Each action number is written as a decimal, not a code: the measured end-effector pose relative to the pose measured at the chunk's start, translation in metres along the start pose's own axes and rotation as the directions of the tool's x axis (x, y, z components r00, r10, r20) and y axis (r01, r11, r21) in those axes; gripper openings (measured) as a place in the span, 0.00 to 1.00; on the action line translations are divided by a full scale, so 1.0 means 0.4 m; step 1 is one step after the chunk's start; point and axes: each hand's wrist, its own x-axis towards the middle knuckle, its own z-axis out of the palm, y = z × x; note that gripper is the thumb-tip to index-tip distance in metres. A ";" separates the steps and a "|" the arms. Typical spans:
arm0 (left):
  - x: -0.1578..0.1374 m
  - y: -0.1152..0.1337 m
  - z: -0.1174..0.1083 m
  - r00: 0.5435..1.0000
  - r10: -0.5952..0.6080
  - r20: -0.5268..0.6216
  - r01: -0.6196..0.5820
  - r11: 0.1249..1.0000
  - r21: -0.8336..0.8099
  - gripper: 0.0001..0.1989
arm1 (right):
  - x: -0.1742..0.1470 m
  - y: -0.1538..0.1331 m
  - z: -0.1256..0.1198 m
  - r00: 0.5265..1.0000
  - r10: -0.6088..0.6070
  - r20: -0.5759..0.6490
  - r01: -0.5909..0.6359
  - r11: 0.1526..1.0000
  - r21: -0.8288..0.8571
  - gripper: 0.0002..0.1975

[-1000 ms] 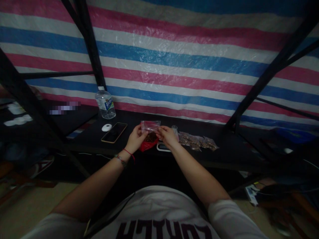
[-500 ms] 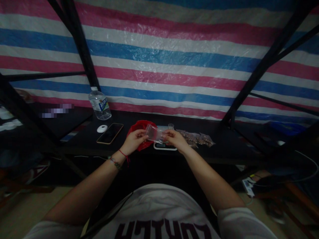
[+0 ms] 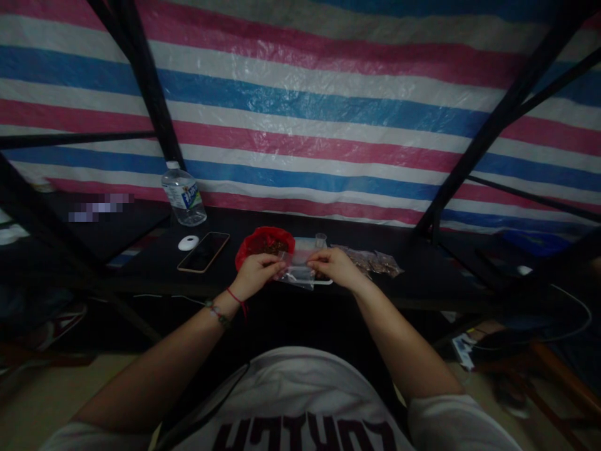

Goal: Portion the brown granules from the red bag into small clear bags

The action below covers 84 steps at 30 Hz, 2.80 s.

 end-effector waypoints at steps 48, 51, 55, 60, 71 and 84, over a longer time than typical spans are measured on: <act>-0.015 0.045 -0.009 1.000 0.022 0.012 -0.016 0.937 -0.348 0.20 | 0.049 -0.065 0.010 0.989 0.079 -0.125 0.012 0.800 0.599 0.22; -0.015 0.044 -0.018 0.999 -0.017 -0.047 -0.003 0.922 -0.387 0.16 | 0.071 -0.057 0.057 0.990 0.122 -0.066 -0.057 0.793 0.607 0.21; -0.012 0.043 -0.025 0.996 -0.086 -0.006 0.073 0.883 -0.463 0.15 | 0.067 -0.021 0.064 0.979 0.175 -0.101 -0.117 0.898 0.425 0.17; -0.014 0.050 -0.011 0.992 -0.108 0.067 0.125 0.930 -0.346 0.16 | 0.026 -0.013 0.061 0.948 -0.083 -0.308 0.064 0.995 -0.070 0.11; -0.028 0.023 0.042 0.969 0.043 0.242 0.023 0.964 -0.265 0.16 | -0.012 -0.007 0.133 0.993 -0.090 0.078 0.098 0.989 -0.114 0.16; -0.034 0.023 0.040 0.951 0.116 0.285 -0.050 0.972 -0.230 0.17 | -0.001 -0.015 0.083 0.974 -0.125 0.189 0.153 0.979 -0.139 0.12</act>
